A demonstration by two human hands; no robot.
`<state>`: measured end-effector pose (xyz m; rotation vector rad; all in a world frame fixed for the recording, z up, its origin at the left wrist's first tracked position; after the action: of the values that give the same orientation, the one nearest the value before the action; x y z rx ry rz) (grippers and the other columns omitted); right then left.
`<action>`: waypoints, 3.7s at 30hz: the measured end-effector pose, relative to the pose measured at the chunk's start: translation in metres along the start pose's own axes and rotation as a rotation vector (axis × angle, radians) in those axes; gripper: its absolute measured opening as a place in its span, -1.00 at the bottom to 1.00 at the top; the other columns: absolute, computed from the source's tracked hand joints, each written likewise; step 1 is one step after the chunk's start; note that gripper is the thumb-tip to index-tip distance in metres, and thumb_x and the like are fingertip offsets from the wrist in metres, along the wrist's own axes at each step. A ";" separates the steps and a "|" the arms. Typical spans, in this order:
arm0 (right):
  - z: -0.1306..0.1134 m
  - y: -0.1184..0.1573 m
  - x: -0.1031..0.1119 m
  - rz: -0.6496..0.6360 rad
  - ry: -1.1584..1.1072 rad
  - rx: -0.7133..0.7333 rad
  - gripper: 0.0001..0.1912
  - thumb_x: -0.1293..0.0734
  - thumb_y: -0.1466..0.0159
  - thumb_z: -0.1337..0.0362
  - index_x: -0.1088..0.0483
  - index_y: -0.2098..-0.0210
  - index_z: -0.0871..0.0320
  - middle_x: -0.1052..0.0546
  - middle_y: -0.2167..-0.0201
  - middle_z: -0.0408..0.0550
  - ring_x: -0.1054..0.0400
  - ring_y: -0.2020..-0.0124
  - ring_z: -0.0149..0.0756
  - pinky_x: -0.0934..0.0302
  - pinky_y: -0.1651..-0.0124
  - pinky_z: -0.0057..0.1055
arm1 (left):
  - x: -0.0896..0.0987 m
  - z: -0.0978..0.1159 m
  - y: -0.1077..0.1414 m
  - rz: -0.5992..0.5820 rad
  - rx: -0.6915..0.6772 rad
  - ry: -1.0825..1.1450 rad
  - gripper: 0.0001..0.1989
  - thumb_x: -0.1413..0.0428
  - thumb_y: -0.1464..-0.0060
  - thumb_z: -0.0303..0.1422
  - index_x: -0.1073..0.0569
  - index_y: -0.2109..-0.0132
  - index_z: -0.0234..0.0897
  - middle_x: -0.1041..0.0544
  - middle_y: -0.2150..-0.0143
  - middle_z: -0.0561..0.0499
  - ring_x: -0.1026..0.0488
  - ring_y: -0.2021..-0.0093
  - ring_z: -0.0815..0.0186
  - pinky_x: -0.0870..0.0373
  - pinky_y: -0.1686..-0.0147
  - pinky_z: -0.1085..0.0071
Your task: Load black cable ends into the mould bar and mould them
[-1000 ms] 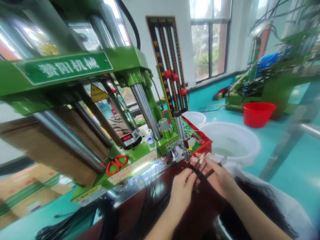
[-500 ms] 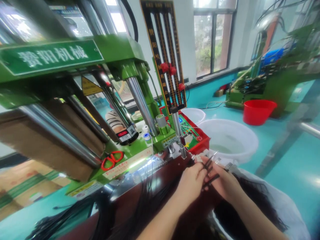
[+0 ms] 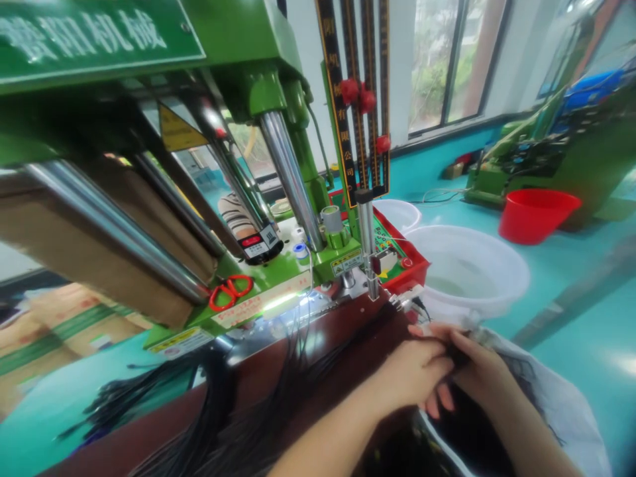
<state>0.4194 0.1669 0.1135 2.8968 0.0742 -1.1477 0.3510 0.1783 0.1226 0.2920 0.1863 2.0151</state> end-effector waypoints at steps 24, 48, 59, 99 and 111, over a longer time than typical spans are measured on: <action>0.019 0.001 0.049 0.283 -0.017 -0.042 -0.66 -0.22 -0.19 0.05 -0.49 0.22 0.11 -0.52 0.21 0.06 -0.31 0.06 -0.03 0.09 -0.18 -0.06 | 0.110 -0.022 0.015 0.660 0.077 -1.290 -0.88 0.05 -0.08 -0.41 -0.37 0.30 -0.32 -0.42 0.29 -0.09 -0.33 0.22 0.23 -0.30 0.27 0.35; 0.055 0.017 -0.039 -0.350 0.446 -0.391 -0.71 -0.24 -0.20 0.16 -0.47 0.17 0.13 -0.40 0.02 0.04 -0.25 0.00 -0.10 -0.09 -0.05 -0.19 | -0.044 -0.065 0.043 0.341 -0.041 0.860 -0.54 -0.07 0.12 -0.02 -0.28 0.28 -0.37 -0.36 0.71 0.06 -0.16 0.81 0.49 -0.05 0.81 0.58; 0.034 -0.026 -0.111 -0.916 1.193 -0.082 -0.55 -0.22 -0.20 0.21 -0.26 -0.08 0.10 -0.36 -0.02 0.01 -0.26 0.01 -0.17 -0.12 -0.02 -0.28 | -0.021 -0.078 0.057 0.560 0.008 0.926 -0.53 -0.05 0.14 0.01 -0.36 0.45 -0.41 -0.33 0.70 0.05 -0.18 0.80 0.48 -0.04 0.81 0.55; 0.082 -0.013 -0.034 0.116 0.645 -0.218 -0.62 -0.13 -0.23 0.03 -0.23 0.13 0.19 -0.16 0.77 -0.35 0.16 0.87 -0.60 0.33 0.84 -0.64 | 0.041 -0.093 0.096 0.826 0.068 0.631 -0.56 -0.15 0.22 -0.02 -0.21 0.37 -0.26 -0.12 0.74 0.27 0.04 0.80 0.59 0.13 0.85 0.62; 0.081 -0.009 -0.032 0.126 0.705 -0.163 -0.43 -0.12 -0.23 -0.01 -0.18 -0.07 0.26 -0.21 0.79 -0.30 0.06 0.85 -0.57 0.22 0.82 -0.64 | 0.042 -0.098 0.086 0.836 0.106 0.567 -0.64 -0.16 0.19 -0.10 -0.23 0.42 -0.26 -0.14 0.74 0.26 0.03 0.81 0.59 0.12 0.84 0.61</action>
<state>0.3399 0.1717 0.0760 2.9403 -0.0047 -0.0616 0.2311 0.1779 0.0557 -0.1910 0.6045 2.8895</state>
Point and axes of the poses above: each hand's wrist, its own y-axis away from the middle knuckle, its own x-axis out of the back of the hand, z = x × y, the point moved 7 cm from there along -y, towards the middle knuckle
